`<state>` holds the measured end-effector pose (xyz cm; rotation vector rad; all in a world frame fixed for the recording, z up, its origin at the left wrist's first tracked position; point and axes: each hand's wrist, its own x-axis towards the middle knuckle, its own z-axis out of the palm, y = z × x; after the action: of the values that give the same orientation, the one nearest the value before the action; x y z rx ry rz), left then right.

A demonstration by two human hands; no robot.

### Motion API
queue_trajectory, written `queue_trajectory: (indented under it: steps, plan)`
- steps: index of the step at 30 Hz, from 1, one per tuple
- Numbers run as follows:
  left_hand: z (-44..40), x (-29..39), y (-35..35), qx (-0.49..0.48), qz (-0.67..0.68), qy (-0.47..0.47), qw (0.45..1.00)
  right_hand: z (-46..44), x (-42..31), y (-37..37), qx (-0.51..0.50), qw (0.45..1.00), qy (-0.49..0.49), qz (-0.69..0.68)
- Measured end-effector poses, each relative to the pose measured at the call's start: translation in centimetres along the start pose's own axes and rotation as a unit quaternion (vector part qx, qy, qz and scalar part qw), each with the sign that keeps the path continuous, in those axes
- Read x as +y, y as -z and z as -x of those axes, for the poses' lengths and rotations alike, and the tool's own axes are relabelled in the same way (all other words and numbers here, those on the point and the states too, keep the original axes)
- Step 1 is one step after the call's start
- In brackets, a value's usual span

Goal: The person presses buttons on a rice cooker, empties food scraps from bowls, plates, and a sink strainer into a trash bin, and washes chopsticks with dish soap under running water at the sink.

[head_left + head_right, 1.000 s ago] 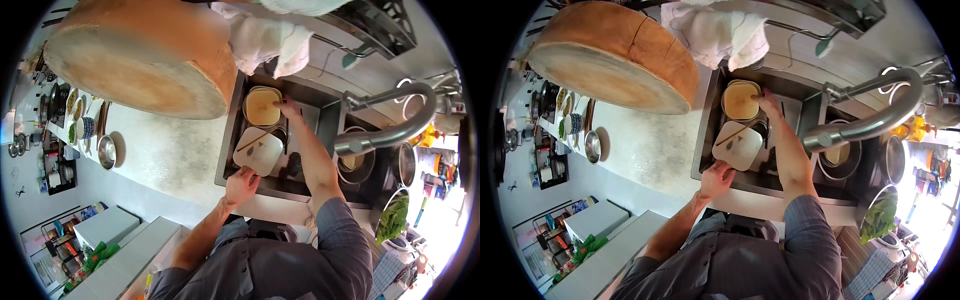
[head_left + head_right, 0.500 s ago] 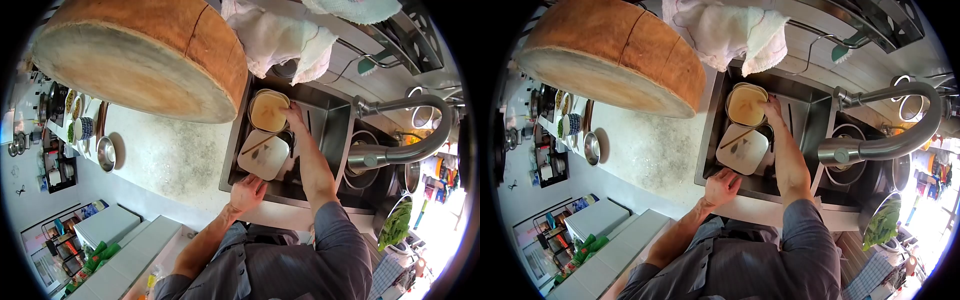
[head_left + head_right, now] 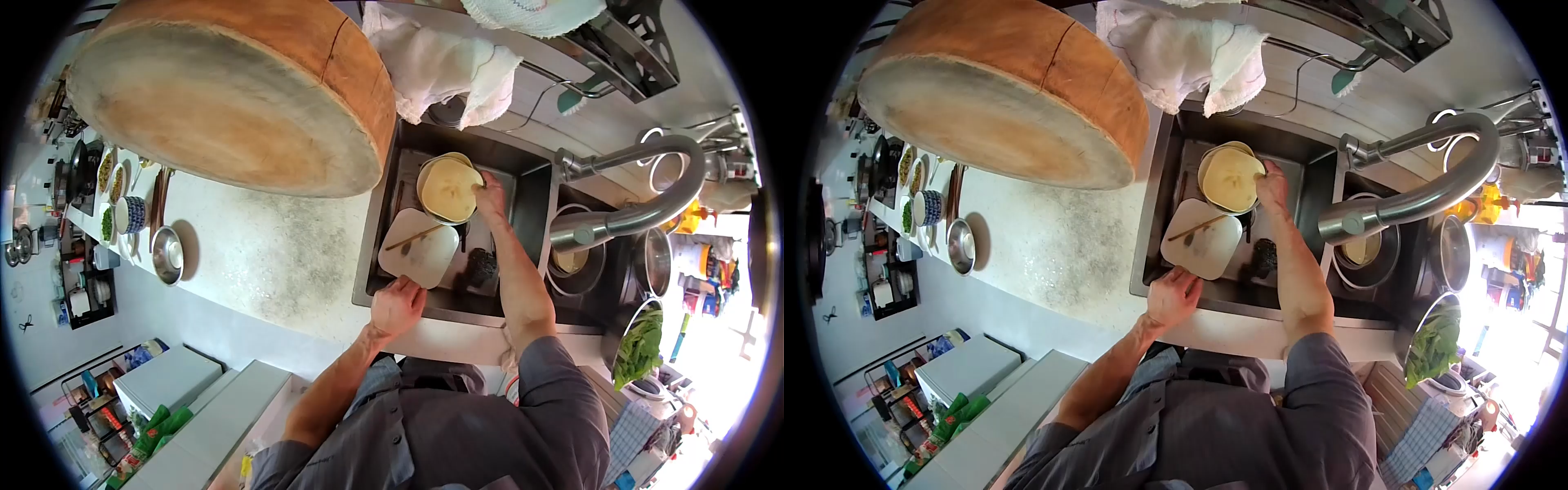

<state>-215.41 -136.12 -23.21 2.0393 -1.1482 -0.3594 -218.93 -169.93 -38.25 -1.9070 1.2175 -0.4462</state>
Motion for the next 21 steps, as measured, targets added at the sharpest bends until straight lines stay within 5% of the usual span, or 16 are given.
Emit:
queue_trajectory:
  steps: [5, 8, 21]
  plan:
    - [0.2, -0.2, -0.2, -0.003, 0.004, -0.001, 1.000, 0.9, -4.3, 2.4, 0.005, 0.984, 0.093, 0.153]
    - [0.5, -0.6, -0.4, -0.022, -0.007, 0.008, 1.000, 1.4, -8.1, 3.4, -0.050, 0.971, 0.059, 0.227]
    - [0.4, -0.6, -0.5, -0.005, -0.008, -0.004, 1.000, 1.8, -8.7, 3.3, -0.057, 0.964, 0.047, 0.256]
